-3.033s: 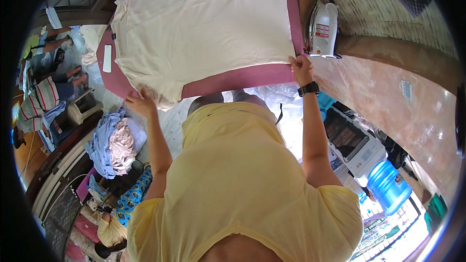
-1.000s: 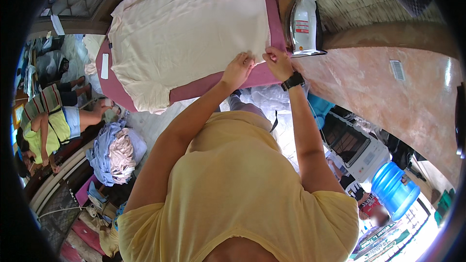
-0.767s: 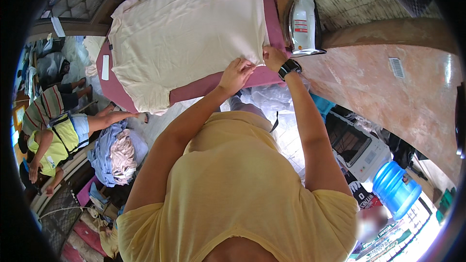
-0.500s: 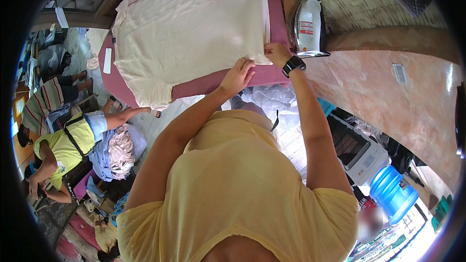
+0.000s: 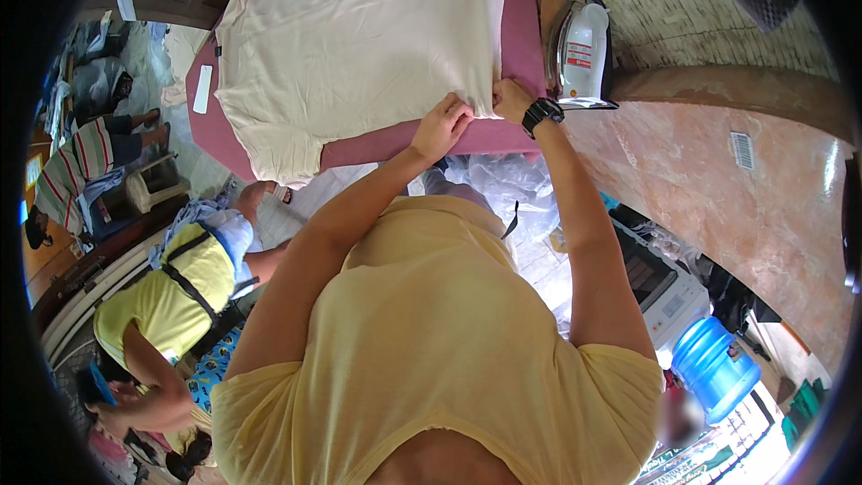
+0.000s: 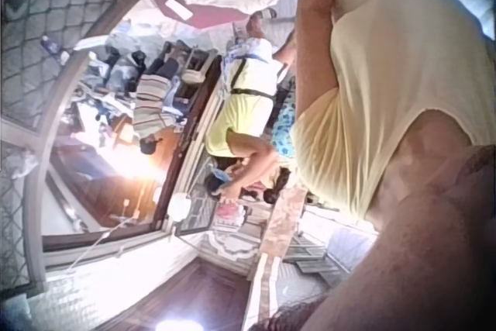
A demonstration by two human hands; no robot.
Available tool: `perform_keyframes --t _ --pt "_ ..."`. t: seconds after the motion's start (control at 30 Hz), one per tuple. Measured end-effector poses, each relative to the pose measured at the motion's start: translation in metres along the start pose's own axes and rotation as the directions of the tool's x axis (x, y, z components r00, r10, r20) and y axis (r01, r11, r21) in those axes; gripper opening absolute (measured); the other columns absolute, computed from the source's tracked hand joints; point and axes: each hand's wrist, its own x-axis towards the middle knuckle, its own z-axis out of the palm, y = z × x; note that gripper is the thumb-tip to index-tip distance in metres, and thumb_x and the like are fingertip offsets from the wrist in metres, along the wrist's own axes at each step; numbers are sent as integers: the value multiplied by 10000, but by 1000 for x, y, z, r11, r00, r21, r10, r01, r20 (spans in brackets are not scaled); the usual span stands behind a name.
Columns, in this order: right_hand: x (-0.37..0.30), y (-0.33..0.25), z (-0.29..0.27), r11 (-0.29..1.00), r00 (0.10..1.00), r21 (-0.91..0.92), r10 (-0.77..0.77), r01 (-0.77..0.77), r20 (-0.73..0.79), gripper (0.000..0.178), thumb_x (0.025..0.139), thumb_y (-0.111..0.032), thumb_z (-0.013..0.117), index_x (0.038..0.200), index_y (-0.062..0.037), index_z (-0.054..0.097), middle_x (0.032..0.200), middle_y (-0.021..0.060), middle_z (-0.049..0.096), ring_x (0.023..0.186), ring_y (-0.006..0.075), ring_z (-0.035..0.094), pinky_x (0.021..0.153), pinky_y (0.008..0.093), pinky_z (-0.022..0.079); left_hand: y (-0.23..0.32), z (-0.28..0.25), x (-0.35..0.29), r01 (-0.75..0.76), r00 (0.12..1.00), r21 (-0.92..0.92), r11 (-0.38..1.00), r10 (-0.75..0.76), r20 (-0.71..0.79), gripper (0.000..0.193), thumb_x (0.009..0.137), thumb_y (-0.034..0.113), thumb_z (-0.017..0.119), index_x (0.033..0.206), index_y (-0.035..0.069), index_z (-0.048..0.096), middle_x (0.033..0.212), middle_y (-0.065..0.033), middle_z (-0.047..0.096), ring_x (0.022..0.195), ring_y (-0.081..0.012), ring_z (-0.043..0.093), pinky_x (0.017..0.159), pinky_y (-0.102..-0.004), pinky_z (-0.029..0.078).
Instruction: The person irons a light-colored shirt on an ironing board using an iron, pressing the sleeves and body of the garment before folding it.
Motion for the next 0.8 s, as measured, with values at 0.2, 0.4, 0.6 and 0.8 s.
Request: perform_keyframes --t 0.2,0.4,0.6,0.8 --pt "17 50 39 960 1000 278 18 -19 6 220 791 -222 712 870 -16 710 813 203 694 788 306 707 690 389 528 7 -7 6 -205 977 237 949 213 -5 81 841 82 656 869 68 581 906 -92 554 888 -298 567 796 -402 495" --pt "-2 12 20 993 997 103 69 -65 -30 229 779 -214 714 876 -7 710 820 206 696 801 308 707 699 389 526 -2 -4 0 -239 970 243 940 240 24 105 831 97 660 900 78 584 956 -90 548 946 -290 541 851 -399 470" --pt "-2 28 22 961 998 271 54 -57 20 181 767 -134 706 900 -12 723 831 134 726 786 200 701 719 336 529 4 -5 2 -258 964 280 925 266 9 84 857 87 650 922 86 596 944 -73 563 900 -273 551 788 -401 448" --pt "-8 26 32 760 997 649 21 28 -68 166 793 -60 651 938 -11 715 841 113 724 797 144 682 727 304 525 0 -4 -1 -248 969 342 906 237 74 156 853 147 646 983 76 596 1017 -87 559 984 -288 536 865 -410 438"
